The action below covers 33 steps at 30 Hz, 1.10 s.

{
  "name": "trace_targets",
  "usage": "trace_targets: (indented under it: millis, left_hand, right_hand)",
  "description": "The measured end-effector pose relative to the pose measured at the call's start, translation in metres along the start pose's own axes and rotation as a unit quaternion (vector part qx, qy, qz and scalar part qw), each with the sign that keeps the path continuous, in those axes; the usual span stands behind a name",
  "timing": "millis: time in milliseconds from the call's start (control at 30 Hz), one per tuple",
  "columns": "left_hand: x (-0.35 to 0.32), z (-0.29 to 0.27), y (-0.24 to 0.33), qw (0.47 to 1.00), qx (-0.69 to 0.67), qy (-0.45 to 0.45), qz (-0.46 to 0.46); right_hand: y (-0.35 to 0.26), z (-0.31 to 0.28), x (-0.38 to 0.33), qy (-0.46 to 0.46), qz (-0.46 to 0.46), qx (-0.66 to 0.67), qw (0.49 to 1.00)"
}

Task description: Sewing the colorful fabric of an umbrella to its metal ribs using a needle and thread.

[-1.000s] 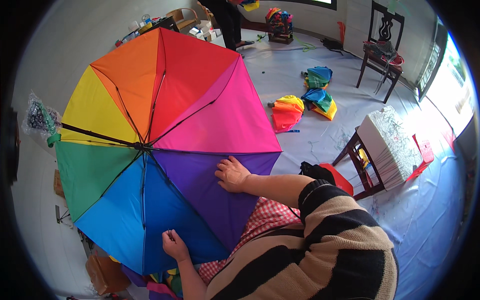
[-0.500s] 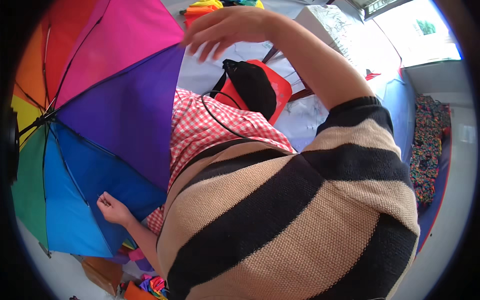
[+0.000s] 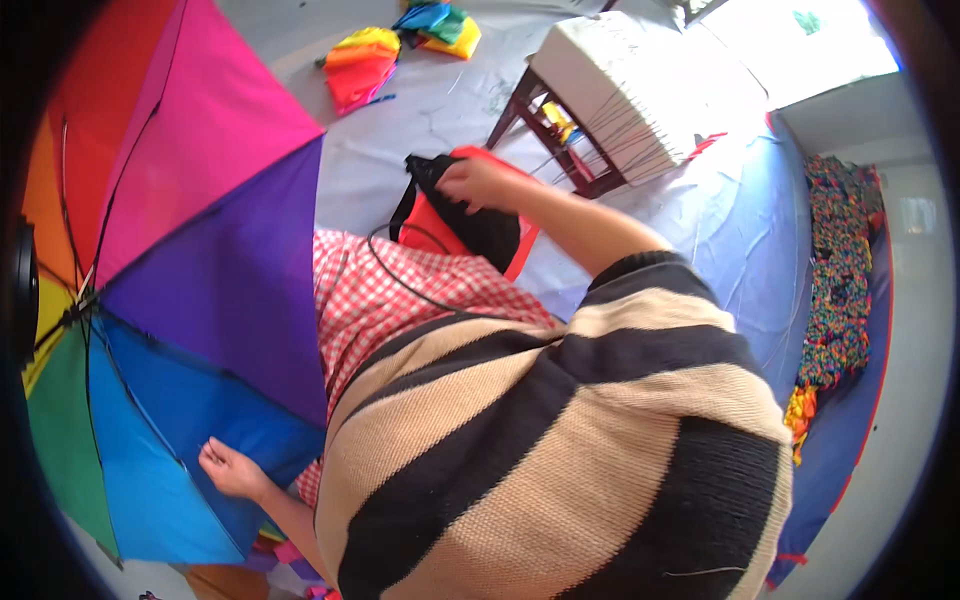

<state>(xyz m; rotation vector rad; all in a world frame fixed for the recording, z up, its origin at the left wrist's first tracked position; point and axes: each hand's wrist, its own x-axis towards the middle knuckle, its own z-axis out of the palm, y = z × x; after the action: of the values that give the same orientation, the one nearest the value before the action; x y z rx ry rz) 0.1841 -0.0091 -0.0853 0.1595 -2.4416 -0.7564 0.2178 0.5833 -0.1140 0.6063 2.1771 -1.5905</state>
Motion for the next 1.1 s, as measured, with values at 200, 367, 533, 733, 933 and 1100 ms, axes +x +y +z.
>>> trace_targets:
  millis: [200,367,533,733,933,1100]
  left_hand:
    - [0.006,-0.002,0.006,0.999,0.042,-0.010,0.004]
    - [0.006,-0.003,0.012,0.998,0.064,-0.021,-0.013]
    - [0.005,-0.008,0.014,0.996,0.077,-0.038,-0.029]
    - [0.006,-0.006,0.013,0.996,0.083,-0.024,-0.014]
    - [0.008,-0.004,0.016,0.997,0.070,-0.012,-0.017]
    - [0.007,-0.004,0.008,0.998,0.068,0.006,-0.009]
  right_hand:
    - [0.022,0.064,-0.004,-0.045,-0.035,0.084,0.995]
    - [0.020,0.045,-0.027,-0.081,0.114,0.105,0.985]
    - [0.023,0.005,-0.043,0.055,0.071,0.048,0.995]
    - [-0.064,-0.118,-0.104,0.395,-0.084,-0.336,0.851]
    - [-0.035,-0.260,-0.102,0.527,-0.060,-0.294,0.795]
    - [-0.026,-0.238,-0.086,0.434,0.048,-0.448,0.780]
